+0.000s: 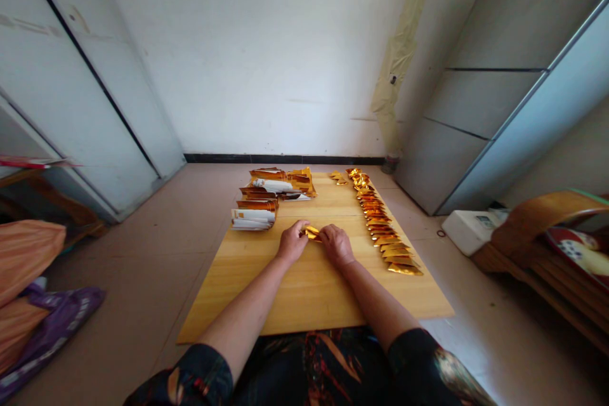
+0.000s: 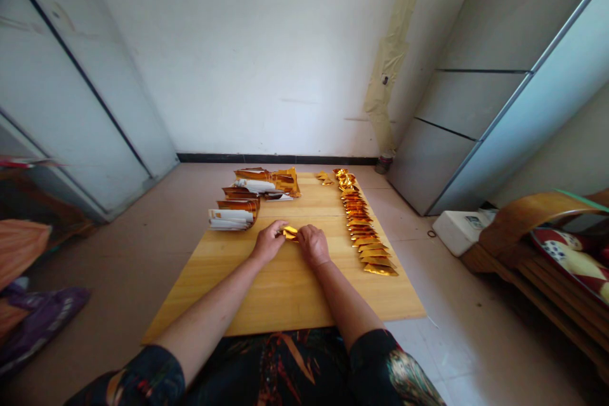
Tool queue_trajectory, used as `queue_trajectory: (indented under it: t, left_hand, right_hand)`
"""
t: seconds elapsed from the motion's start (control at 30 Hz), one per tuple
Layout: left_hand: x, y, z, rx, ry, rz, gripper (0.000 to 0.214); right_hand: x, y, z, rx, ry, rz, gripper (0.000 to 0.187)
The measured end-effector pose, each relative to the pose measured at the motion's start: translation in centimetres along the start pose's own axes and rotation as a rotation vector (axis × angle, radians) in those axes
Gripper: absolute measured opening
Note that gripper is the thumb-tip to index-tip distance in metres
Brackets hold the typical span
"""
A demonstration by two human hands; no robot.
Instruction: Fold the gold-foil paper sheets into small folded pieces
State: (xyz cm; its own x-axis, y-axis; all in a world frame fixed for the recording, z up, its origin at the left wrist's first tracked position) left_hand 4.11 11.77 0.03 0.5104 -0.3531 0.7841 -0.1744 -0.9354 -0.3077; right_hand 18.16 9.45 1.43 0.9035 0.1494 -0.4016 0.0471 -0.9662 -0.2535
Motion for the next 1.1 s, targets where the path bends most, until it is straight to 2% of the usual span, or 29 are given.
queue_trajectory:
  t: [0.17,0.33,0.57,0.7,0.83,1.0,1.1]
  left_hand:
    - [-0.4,-0.1,0.2,0.003,-0.023,-0.009,0.047]
    - [0.5,0.0,-0.1,-0.005,-0.037,0.025,0.041]
    - [0.5,-0.3,-0.2,-0.03,-0.022,-0.047,0.034]
    - [0.6,-0.4,0.2,-0.064,0.024,-0.083,0.035]
    - [1.2,-0.2,0.8,-0.125,0.073,-0.062,0.037]
    - [1.5,-0.1,1.2,-0.141,0.028,0.016,0.044]
    - [1.2,-0.1,1.5,-0.166,0.002,0.018,0.051]
  right_hand:
    - [-0.1,0.0,0.0,-0.018,0.018,0.0,0.022]
    - [0.0,-0.1,0.1,-0.015,0.026,-0.002,0.021]
    - [0.0,0.1,0.1,-0.001,0.005,-0.054,0.018]
    - [-0.9,0.4,-0.6,0.092,0.043,-0.144,0.014]
    - [-1.7,0.6,-1.0,0.186,0.062,-0.213,0.015]
    - [-1.9,0.6,-1.0,0.205,0.075,-0.23,0.016]
    - [-1.8,0.5,-0.9,0.205,0.086,-0.217,0.016]
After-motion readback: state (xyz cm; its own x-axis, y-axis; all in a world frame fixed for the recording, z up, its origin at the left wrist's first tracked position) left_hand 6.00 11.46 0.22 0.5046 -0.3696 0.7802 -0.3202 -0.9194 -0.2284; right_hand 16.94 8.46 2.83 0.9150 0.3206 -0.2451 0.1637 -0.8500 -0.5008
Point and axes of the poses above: each hand's wrist, its own y-axis away from the middle knuckle, its own z-axis out of the palm, x = y × z, the point moved 7 cm from there along -y, towards the middle knuckle, and after that the axes turned 7 degrees about z, right-handed, at the moved point
